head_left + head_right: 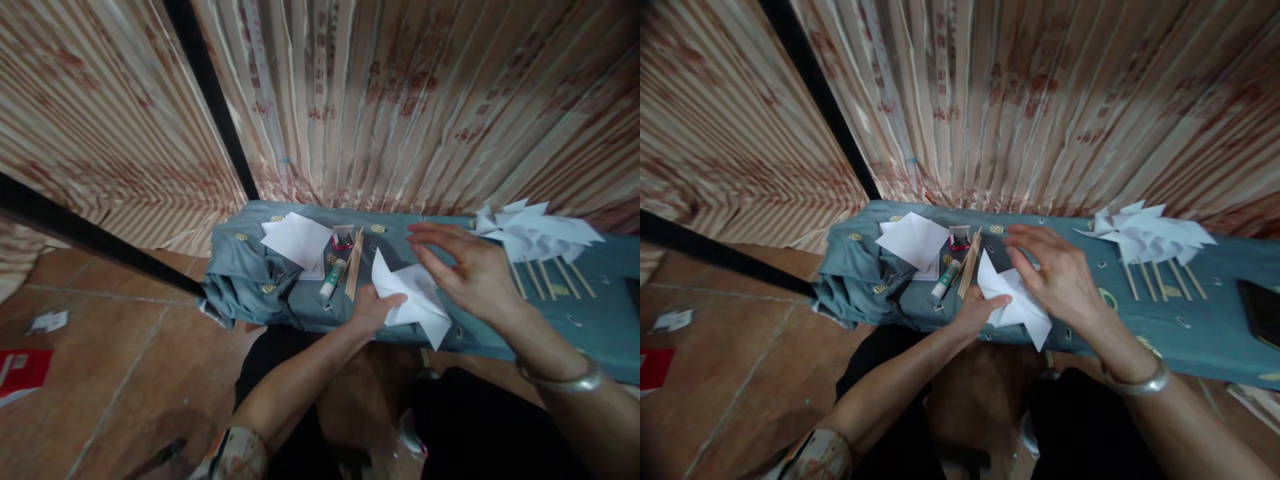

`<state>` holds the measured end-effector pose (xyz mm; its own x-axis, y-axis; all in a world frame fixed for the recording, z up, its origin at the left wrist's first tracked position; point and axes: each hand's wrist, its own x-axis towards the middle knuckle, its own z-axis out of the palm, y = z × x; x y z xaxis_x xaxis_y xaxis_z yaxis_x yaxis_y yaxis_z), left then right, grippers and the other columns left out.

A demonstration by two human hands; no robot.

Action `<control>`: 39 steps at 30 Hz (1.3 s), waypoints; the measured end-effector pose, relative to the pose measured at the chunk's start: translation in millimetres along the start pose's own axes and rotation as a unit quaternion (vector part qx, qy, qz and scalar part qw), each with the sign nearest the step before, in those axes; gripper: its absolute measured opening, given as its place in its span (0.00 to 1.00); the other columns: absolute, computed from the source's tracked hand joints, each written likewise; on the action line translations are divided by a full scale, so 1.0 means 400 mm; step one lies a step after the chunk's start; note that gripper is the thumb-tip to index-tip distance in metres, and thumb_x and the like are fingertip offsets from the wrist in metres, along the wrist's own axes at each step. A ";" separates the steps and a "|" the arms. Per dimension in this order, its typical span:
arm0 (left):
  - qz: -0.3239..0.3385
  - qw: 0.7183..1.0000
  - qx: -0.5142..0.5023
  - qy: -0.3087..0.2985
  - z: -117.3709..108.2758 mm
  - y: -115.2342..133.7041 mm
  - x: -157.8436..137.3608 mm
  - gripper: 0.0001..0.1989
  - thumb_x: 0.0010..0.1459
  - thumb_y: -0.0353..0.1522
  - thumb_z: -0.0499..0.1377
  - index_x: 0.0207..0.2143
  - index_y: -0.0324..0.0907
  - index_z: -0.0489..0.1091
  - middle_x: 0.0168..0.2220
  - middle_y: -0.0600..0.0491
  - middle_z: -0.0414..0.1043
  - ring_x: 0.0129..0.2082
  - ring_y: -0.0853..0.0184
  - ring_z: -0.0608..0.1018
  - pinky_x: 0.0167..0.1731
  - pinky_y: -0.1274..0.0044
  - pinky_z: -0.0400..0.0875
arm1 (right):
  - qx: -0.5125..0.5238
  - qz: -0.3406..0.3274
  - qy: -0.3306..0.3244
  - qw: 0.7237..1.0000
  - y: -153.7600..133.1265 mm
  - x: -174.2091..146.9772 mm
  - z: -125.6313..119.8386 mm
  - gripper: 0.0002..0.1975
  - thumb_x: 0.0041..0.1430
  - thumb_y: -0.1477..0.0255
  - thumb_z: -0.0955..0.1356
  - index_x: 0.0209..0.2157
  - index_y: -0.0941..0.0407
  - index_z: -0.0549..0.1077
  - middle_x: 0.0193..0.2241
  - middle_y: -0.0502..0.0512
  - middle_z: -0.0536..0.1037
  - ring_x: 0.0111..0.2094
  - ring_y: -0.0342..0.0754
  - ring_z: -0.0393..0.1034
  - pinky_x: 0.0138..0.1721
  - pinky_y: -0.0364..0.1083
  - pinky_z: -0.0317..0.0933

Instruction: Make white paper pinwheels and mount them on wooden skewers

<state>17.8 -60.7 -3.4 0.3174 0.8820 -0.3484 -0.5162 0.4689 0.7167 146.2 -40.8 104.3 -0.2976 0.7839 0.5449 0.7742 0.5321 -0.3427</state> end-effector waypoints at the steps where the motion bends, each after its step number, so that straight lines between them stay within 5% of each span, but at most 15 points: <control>1: -0.007 1.000 0.003 -0.002 -0.007 -0.005 -0.005 0.20 0.28 0.36 0.74 0.27 0.40 0.79 0.27 0.52 0.78 0.25 0.68 0.74 0.30 0.74 0.68 | 0.001 0.001 -0.022 1.000 0.017 0.034 0.014 0.10 0.61 0.67 0.65 0.39 0.50 0.78 0.46 0.53 0.80 0.49 0.55 0.74 0.53 0.57 0.66; 7: -0.033 0.999 0.004 0.004 -0.043 -0.046 -0.026 0.20 0.27 0.38 0.74 0.26 0.38 0.78 0.27 0.50 0.78 0.24 0.68 0.74 0.28 0.75 0.68 | -0.040 -0.053 -0.189 0.980 0.094 0.175 0.214 0.07 0.53 0.77 0.68 0.26 0.55 0.78 0.47 0.58 0.78 0.53 0.57 0.70 0.55 0.55 0.63; 12: -0.067 0.998 0.015 0.006 -0.046 -0.060 -0.037 0.18 0.30 0.35 0.73 0.27 0.36 0.79 0.27 0.50 0.78 0.24 0.70 0.74 0.27 0.78 0.68 | -0.180 -0.064 -0.311 0.931 0.088 0.223 0.317 0.09 0.56 0.78 0.66 0.29 0.59 0.79 0.49 0.66 0.75 0.58 0.59 0.63 0.57 0.54 0.59; 18: -0.092 0.996 0.000 0.012 -0.044 -0.058 -0.044 0.17 0.30 0.29 0.71 0.28 0.35 0.79 0.26 0.52 0.78 0.24 0.71 0.74 0.28 0.79 0.68 | -0.251 -0.084 -0.344 0.901 0.087 0.230 0.343 0.09 0.56 0.78 0.67 0.36 0.61 0.80 0.58 0.69 0.69 0.64 0.64 0.54 0.57 0.58 0.59; 39: -0.103 0.994 -0.016 0.028 -0.036 -0.061 -0.047 0.15 0.30 0.27 0.71 0.27 0.36 0.79 0.24 0.54 0.77 0.23 0.71 0.74 0.29 0.78 0.69 | -0.243 -0.067 -0.352 0.901 0.103 0.232 0.387 0.13 0.60 0.72 0.64 0.38 0.62 0.79 0.54 0.69 0.71 0.63 0.62 0.56 0.55 0.55 0.60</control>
<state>12.9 -88.0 -23.1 0.3750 0.7683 -0.5187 -0.4711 0.6399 0.6071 63.9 103.4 22.2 -0.5552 0.8225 -0.1236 0.8070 0.5687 0.1591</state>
